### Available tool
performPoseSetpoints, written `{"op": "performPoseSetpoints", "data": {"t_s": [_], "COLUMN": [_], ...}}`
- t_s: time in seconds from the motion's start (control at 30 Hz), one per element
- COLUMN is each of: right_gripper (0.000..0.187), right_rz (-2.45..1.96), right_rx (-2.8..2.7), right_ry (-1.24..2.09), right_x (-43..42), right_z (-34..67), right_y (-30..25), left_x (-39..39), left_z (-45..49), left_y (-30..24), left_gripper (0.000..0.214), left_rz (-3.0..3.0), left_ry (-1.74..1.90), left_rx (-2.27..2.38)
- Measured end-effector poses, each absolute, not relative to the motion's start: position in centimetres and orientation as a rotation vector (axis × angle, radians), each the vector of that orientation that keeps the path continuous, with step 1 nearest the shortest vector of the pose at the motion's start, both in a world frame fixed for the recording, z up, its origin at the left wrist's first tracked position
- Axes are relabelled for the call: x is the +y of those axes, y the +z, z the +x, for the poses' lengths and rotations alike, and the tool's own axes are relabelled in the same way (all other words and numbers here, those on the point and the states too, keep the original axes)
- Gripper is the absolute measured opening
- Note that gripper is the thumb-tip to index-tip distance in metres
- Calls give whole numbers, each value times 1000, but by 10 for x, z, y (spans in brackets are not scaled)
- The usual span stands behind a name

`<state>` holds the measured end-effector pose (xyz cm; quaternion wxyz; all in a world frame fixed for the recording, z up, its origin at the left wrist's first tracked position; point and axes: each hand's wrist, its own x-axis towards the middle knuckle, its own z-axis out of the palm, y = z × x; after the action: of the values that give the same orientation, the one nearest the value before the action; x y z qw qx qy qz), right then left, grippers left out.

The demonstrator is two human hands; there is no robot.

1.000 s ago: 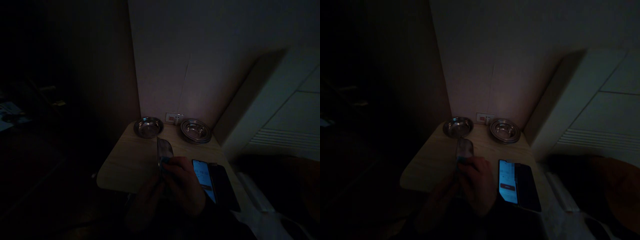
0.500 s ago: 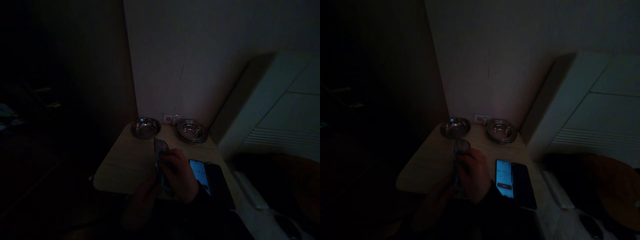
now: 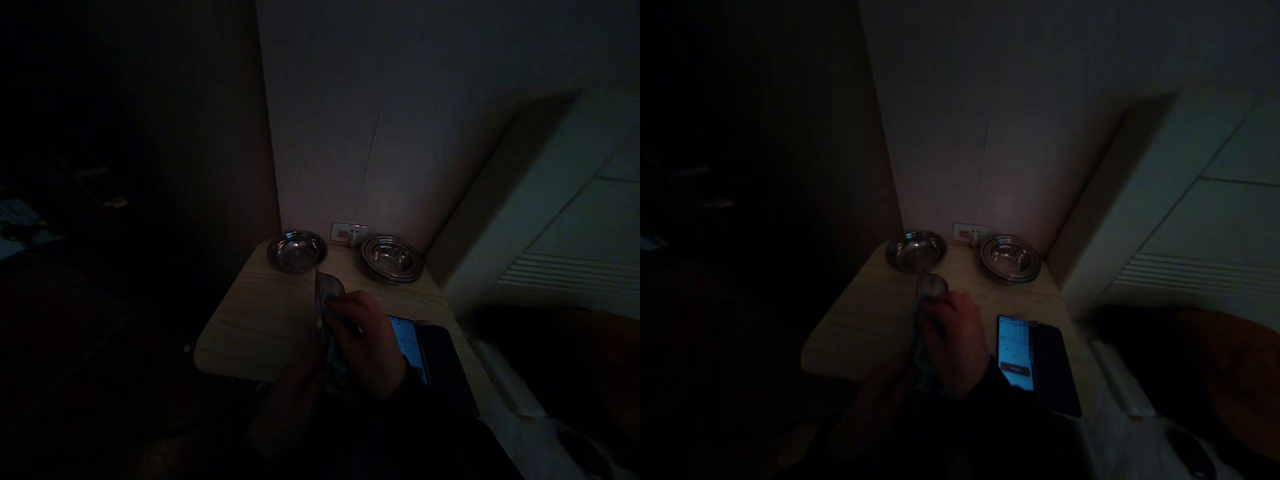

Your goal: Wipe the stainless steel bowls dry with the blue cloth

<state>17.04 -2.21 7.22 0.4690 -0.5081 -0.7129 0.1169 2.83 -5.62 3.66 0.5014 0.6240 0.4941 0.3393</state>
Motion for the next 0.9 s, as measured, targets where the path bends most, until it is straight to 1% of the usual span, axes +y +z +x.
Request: {"op": "performPoseSetpoints", "data": {"t_s": [0.17,0.23,0.33,0.47,0.57,0.67,0.77,0.9], "right_gripper": [15,17,14,11,14,17,17,19], "right_rz": [-1227,-1241,-1250,-1250,-1200,-1193,-1216,-1216], "right_rx": [-1748,-1758,-1769,-1732,-1733,-1684,-1596,-1605], "right_ry": [346,366,351,317,322,330,301,288], "right_x": [-29,-39,-38,-18,-22,-36,-43,-42], "right_z": [171,171,172,168,165,171,182,190], "right_y": [71,66,66,76,73,62,50,40], "left_x": [-60,-60,-59,-59,-58,-57,-58,-59], "left_z": [30,29,29,29,28,29,31,33], "left_y": [28,24,21,25,32,36,34,31], "left_gripper": [36,37,39,30,24,34,44,46], "left_rz": [1567,1588,1570,1516,1534,1470,1363,1273], "left_ry": [751,795,827,806,797,858,910,1006], "left_rx": [1205,1185,1209,1312,1200,1146,1226,1330]}}
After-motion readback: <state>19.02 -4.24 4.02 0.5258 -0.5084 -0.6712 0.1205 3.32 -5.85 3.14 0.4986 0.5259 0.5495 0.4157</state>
